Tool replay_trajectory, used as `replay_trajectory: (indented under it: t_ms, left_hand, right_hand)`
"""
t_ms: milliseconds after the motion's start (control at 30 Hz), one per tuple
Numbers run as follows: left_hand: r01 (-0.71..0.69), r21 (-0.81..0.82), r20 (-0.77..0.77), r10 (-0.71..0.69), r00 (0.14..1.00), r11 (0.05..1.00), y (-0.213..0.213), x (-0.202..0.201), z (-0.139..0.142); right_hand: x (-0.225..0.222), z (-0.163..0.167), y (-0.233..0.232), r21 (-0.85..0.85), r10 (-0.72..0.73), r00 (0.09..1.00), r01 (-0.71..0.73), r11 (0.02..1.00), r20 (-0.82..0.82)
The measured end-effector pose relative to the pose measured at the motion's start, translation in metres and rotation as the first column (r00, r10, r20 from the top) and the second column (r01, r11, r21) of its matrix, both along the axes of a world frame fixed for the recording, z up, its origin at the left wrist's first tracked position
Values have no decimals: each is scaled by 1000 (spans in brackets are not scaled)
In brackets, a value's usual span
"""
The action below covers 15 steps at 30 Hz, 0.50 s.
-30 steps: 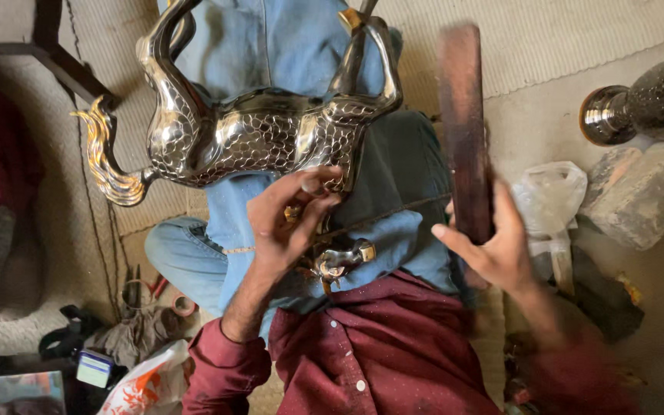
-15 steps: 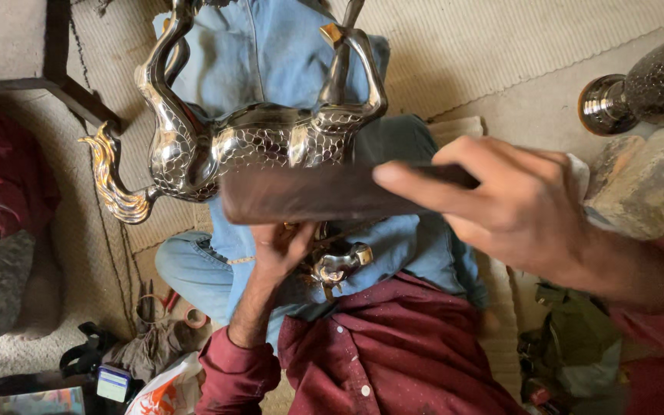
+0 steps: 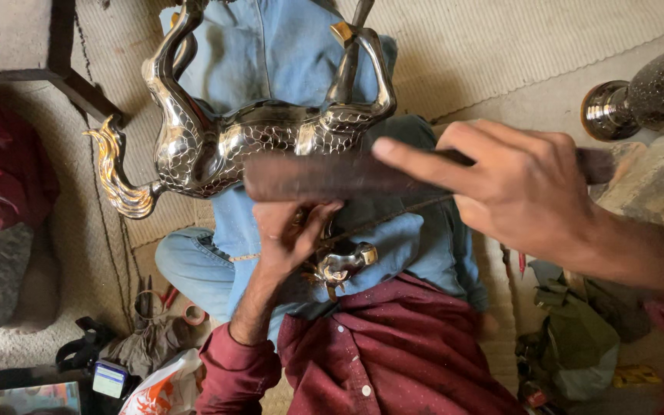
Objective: The person sits on the floor with a silvered metal horse sculpture on their lap and decorates its surface by hand. They hold a small punch against the figure and strike it repeatedly with a wooden mallet, repositioning the punch to work different spots, and at the start they pull a rope tied around the sculpture.
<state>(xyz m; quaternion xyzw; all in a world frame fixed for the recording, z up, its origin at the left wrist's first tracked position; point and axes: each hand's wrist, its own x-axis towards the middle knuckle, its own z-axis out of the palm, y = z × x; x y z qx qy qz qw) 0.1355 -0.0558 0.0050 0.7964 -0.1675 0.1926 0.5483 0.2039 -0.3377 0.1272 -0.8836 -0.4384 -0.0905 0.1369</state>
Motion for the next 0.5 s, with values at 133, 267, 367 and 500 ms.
replay_trajectory:
  t_ms: [133, 267, 367, 500]
  left_hand:
    - [-27, 24, 26, 26, 999, 999, -1, 1, 6]
    - [-10, 38, 26, 9, 1000, 999, 0, 1, 6]
    - [-16, 56, -36, 18, 999, 998, -1, 1, 6]
    - [7, 24, -2, -7, 1000, 1000, -1, 0, 6]
  right_hand:
    - [1, 2, 1, 199, -18, 983, 55, 978, -184]
    - [4, 6, 9, 117, -10, 989, 28, 993, -148]
    - [4, 12, 12, 189, -26, 977, 67, 980, -210]
    - [7, 14, 10, -149, -20, 999, 25, 988, 38]
